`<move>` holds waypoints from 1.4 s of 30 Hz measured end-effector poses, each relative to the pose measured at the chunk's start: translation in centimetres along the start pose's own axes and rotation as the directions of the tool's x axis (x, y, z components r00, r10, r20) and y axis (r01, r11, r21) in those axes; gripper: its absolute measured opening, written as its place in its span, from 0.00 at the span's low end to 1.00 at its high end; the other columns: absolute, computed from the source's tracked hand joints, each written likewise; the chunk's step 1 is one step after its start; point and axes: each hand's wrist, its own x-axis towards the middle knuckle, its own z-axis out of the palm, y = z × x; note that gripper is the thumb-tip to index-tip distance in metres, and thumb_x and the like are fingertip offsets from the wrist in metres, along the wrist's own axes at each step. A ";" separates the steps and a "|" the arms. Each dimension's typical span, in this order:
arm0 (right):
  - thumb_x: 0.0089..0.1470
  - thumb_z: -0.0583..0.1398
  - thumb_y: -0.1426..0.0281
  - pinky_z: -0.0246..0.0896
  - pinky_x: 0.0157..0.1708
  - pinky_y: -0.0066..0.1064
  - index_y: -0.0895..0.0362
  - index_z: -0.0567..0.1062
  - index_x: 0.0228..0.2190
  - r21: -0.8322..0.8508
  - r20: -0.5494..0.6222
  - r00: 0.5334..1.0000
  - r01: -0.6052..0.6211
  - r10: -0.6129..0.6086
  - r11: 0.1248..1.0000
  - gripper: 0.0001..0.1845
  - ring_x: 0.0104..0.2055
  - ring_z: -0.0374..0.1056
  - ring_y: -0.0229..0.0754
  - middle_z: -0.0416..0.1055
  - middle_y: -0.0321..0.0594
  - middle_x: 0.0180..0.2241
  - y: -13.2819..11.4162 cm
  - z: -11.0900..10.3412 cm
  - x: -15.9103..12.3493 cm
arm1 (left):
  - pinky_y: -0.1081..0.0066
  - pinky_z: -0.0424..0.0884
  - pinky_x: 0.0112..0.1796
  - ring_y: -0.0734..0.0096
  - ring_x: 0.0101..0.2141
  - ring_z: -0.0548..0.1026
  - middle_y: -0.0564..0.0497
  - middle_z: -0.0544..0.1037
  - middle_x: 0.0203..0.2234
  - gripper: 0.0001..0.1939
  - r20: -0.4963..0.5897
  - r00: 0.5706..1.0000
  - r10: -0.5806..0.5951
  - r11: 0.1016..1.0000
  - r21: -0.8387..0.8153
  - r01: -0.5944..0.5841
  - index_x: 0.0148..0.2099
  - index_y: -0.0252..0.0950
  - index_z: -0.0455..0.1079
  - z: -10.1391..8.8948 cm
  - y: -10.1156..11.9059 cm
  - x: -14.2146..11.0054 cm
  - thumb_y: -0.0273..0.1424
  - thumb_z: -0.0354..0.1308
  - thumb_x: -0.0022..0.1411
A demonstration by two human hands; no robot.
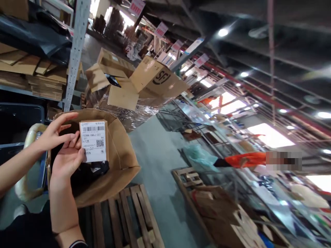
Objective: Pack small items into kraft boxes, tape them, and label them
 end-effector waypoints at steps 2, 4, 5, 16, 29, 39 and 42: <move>0.54 0.64 0.55 0.57 0.74 0.54 0.49 0.82 0.46 -0.053 0.044 0.999 0.013 -0.010 0.999 0.20 0.61 0.76 0.46 0.83 0.38 0.53 1.0 0.6 -2.7 | 0.47 0.78 0.59 0.45 0.64 0.73 0.46 0.76 0.64 0.32 0.026 0.999 0.018 1.000 -0.021 -0.018 0.64 0.50 0.74 -1.3 1.6 -1.6 0.45 0.73 0.58; 0.55 0.63 0.55 0.60 0.72 0.55 0.49 0.82 0.49 -0.120 0.086 0.996 0.019 -0.009 0.993 0.22 0.60 0.76 0.47 0.83 0.39 0.53 2.0 1.2 -5.3 | 0.51 0.80 0.56 0.48 0.61 0.76 0.45 0.78 0.60 0.30 0.018 1.000 0.025 0.997 -0.071 -0.024 0.62 0.48 0.76 -3.0 2.2 -3.3 0.42 0.73 0.59; 0.56 0.62 0.55 0.61 0.72 0.55 0.49 0.81 0.50 -0.153 0.104 0.995 0.015 0.001 0.988 0.23 0.60 0.76 0.47 0.83 0.40 0.53 2.6 1.6 -6.5 | 0.53 0.81 0.54 0.48 0.61 0.77 0.45 0.78 0.59 0.29 -0.002 1.000 0.025 0.995 -0.102 -0.025 0.62 0.47 0.76 -3.8 2.3 -4.1 0.42 0.73 0.59; 0.59 0.58 0.54 0.62 0.71 0.54 0.55 0.77 0.56 -0.271 0.219 0.968 -0.061 0.123 0.961 0.29 0.59 0.77 0.48 0.80 0.48 0.58 10.4 3.1 -16.4 | 0.55 0.80 0.54 0.48 0.60 0.78 0.43 0.76 0.63 0.30 -0.220 0.972 -0.087 0.949 -0.316 0.013 0.62 0.45 0.75 -13.1 2.9 -12.7 0.38 0.74 0.57; 0.63 0.53 0.53 0.65 0.69 0.49 0.56 0.75 0.57 -0.446 0.234 0.950 -0.085 0.208 0.891 0.30 0.57 0.79 0.43 0.83 0.47 0.53 13.0 1.7 -18.0 | 0.52 0.78 0.58 0.51 0.58 0.79 0.45 0.78 0.59 0.29 -0.433 0.894 -0.115 0.965 -0.261 -0.003 0.62 0.44 0.74 -15.0 1.7 -16.1 0.39 0.71 0.59; 0.58 0.60 0.53 0.64 0.69 0.54 0.53 0.78 0.49 -0.337 0.140 0.960 -0.183 0.241 0.924 0.23 0.59 0.78 0.45 0.81 0.47 0.55 10.5 0.1 -12.8 | 0.44 0.62 0.71 0.48 0.70 0.67 0.44 0.67 0.71 0.38 -0.459 0.888 0.015 0.998 0.061 0.014 0.74 0.49 0.64 -12.1 -1.1 -15.5 0.48 0.66 0.65; 0.57 0.58 0.52 0.65 0.67 0.56 0.52 0.76 0.38 -0.377 -0.070 0.969 -0.244 0.236 0.893 0.18 0.61 0.77 0.45 0.81 0.50 0.54 7.8 -1.7 -8.1 | 0.42 0.61 0.71 0.49 0.68 0.68 0.43 0.64 0.73 0.41 -0.638 0.769 0.045 0.974 0.201 0.109 0.75 0.48 0.61 -15.3 -4.1 -18.5 0.48 0.66 0.65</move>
